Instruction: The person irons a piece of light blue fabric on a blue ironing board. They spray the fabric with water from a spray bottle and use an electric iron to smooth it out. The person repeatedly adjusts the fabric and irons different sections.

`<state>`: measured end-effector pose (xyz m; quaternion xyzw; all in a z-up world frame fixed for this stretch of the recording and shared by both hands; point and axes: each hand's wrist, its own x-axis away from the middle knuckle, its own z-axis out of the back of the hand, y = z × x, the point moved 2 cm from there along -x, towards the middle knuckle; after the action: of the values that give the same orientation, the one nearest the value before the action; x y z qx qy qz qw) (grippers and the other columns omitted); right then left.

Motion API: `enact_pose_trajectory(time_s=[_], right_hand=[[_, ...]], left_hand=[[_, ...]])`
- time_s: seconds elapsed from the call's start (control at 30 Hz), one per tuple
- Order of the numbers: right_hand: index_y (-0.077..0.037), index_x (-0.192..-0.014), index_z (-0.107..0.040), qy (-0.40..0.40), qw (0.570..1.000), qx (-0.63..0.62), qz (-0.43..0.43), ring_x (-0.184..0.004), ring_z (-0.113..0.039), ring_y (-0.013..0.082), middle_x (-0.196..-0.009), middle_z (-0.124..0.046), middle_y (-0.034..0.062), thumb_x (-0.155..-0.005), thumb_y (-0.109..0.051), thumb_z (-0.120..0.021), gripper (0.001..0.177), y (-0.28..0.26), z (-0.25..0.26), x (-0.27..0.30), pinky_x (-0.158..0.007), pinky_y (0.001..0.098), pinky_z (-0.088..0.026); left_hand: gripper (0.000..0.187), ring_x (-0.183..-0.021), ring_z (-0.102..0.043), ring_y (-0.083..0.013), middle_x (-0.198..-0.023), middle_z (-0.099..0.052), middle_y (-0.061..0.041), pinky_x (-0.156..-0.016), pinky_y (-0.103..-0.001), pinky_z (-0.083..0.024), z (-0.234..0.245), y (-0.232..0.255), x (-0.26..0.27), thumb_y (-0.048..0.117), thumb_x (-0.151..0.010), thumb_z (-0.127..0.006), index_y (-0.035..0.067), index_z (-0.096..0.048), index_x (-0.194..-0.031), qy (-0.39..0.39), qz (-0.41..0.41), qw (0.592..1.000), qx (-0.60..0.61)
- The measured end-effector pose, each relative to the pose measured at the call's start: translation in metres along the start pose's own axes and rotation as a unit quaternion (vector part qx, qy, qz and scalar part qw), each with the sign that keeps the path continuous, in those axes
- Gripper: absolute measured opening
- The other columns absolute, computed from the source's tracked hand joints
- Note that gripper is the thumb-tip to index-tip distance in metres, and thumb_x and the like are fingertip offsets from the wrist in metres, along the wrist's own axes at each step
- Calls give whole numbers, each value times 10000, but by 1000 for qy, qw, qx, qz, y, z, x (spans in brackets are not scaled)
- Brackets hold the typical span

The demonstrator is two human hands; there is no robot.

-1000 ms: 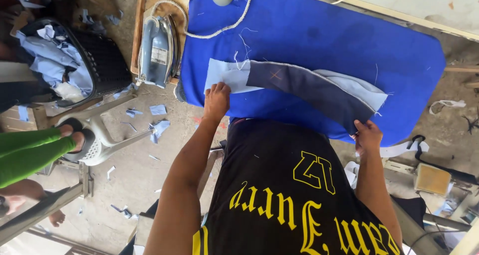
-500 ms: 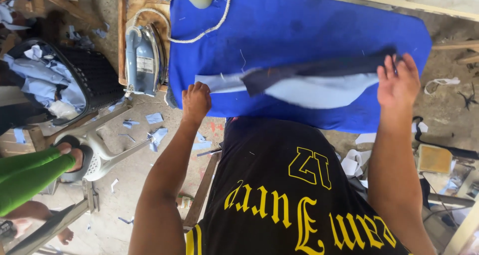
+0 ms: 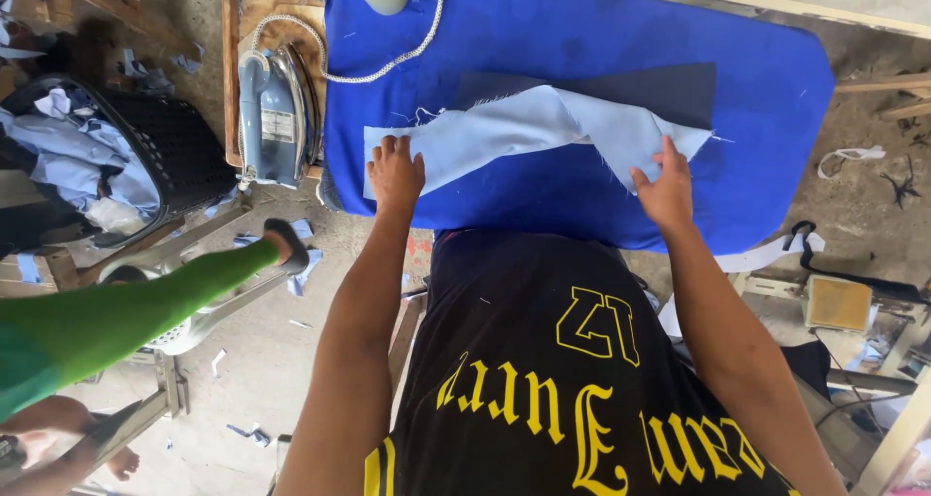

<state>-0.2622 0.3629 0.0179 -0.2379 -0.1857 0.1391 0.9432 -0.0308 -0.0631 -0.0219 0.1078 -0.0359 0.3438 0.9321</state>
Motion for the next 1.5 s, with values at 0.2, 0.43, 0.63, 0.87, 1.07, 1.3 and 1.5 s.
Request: enact_pose_trajectory(time_s=[0.2,0.43,0.63,0.87,1.07,1.3,1.5], right_hand=[[-117,-1299,-614,-9,991,134,2,-1125,-624,334,-1154,-553,75,-976,-371,-829,464,70,-41,-30,-913,441,-597],[-117,-1203,-793,164,972,75,154,-923,-720,384,-983,-671,132,-1050,-128,-751,159,92,3,22,-827,452,-585],[-118,-1232,-802,115,978,65,160,-1005,-701,365,-1061,-645,100,-1094,-132,-696,175,91,44,74,-885,429,-573],[-91,-1219,-779,4,990,-130,56,-1000,-697,398,-1064,-713,189,-1130,-153,-656,164,11,81,60,-847,494,-540],[-76,-1129,-666,-82,926,-299,-213,-912,-651,286,-1052,-611,115,-1127,-177,-597,123,41,48,77,-666,491,-682],[-35,-1183,-716,-75,882,-425,-190,-693,-699,153,-894,-716,81,-1067,-152,-656,176,12,28,133,-531,356,-628],[-114,-1192,-771,-114,922,-368,-30,-912,-684,141,-990,-740,88,-1044,-118,-653,189,-83,58,83,-806,354,-592]], left_hand=[[259,-1106,-582,-286,-1171,-545,-44,-858,-436,-533,-56,-21,3,254,-938,-767,123,-712,-1155,-34,19,998,-47],[133,-962,-595,-262,-1036,-569,-16,-763,-420,-467,25,-26,47,260,-937,-732,177,-635,-973,137,-72,986,61],[113,-718,-692,-411,-1042,-597,-62,-624,-526,-559,63,-35,61,165,-934,-713,135,-636,-1011,100,-27,985,140],[193,-804,-734,-441,-1028,-631,-85,-646,-490,-613,164,42,-55,-4,-906,-667,122,-663,-1053,262,-42,921,286],[670,-1539,-407,-534,-1672,-202,-237,-1245,-566,-431,154,128,-68,43,-972,-830,64,-447,-1521,135,-180,936,271],[438,-980,-746,-456,-984,-780,-190,-847,-572,-593,95,189,68,523,-1010,-543,130,-716,-1096,-257,-289,876,288],[891,-1295,-668,-419,-1450,-636,-253,-1034,-553,-578,126,249,82,674,-927,-629,26,-496,-1523,-320,-294,843,318]])
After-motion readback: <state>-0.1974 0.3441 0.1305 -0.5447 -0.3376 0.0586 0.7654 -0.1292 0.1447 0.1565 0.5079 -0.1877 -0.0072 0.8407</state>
